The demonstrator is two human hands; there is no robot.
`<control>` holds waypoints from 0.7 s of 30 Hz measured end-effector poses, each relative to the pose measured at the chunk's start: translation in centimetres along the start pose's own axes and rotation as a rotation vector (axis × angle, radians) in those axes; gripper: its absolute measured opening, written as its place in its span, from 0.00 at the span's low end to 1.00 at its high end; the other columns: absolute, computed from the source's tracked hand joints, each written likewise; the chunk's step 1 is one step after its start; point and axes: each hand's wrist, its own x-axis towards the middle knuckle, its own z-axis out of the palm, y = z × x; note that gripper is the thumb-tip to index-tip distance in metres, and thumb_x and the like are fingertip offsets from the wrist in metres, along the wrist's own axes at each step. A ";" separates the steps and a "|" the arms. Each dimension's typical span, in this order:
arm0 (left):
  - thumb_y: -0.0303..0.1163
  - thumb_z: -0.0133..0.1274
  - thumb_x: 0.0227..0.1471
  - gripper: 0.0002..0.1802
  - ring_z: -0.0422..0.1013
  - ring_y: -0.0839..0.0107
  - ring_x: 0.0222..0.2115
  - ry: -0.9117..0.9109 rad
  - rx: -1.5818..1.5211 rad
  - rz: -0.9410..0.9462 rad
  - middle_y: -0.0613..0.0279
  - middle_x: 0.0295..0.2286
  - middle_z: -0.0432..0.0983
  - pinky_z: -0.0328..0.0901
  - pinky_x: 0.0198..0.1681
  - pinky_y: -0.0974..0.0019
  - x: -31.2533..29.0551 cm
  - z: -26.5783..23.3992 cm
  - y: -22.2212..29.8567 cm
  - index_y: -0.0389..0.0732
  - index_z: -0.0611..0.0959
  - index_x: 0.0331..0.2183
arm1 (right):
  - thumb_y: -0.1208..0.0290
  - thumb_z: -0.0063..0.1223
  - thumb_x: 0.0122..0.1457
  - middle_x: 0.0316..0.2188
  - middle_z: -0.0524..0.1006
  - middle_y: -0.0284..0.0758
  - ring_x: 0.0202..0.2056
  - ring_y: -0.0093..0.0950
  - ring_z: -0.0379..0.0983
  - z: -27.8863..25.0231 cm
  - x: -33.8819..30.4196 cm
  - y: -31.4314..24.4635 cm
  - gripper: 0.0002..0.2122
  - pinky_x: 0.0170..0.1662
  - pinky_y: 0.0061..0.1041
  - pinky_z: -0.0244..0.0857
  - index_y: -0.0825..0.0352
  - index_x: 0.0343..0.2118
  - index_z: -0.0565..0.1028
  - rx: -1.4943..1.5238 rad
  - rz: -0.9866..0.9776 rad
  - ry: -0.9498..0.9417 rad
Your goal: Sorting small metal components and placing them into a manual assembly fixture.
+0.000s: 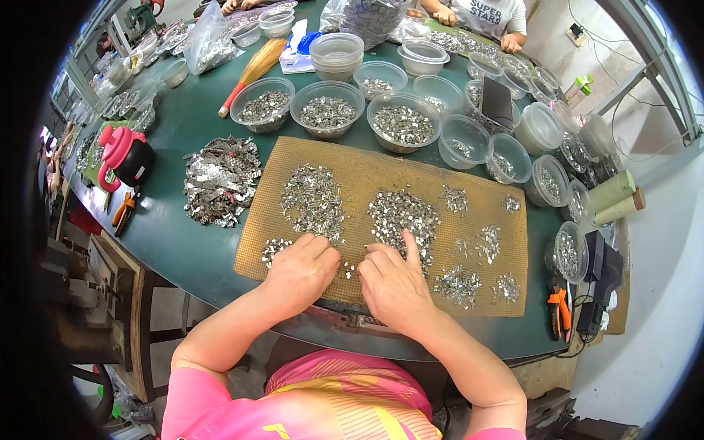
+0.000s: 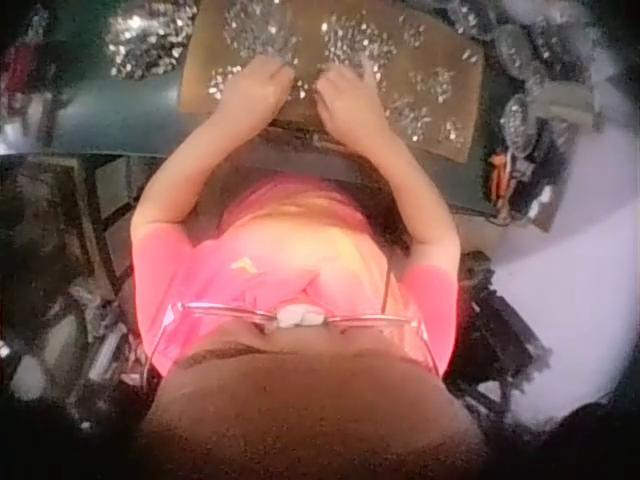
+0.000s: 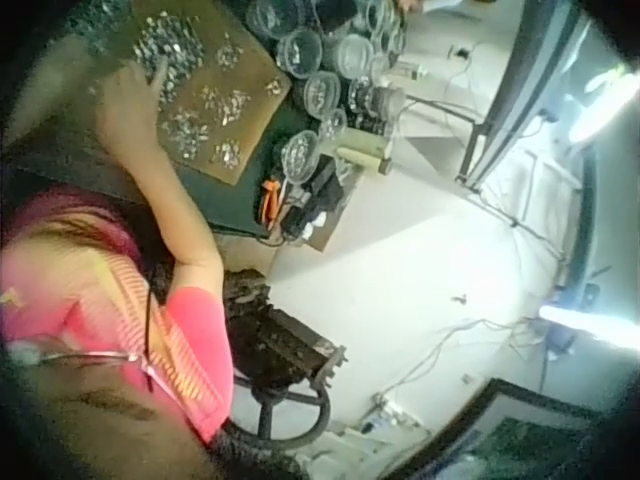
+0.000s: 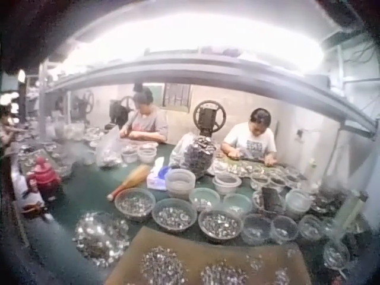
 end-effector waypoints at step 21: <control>0.23 0.66 0.46 0.12 0.73 0.58 0.36 0.003 -0.538 0.075 0.61 0.34 0.76 0.68 0.40 0.57 -1.0 1.8 7.7 0.40 0.80 0.34 | 0.76 0.64 0.52 0.36 0.77 0.31 0.50 0.34 0.76 -5.0 -9.9 0.2 0.09 0.67 0.55 0.53 0.62 0.34 0.75 -0.018 0.057 -0.041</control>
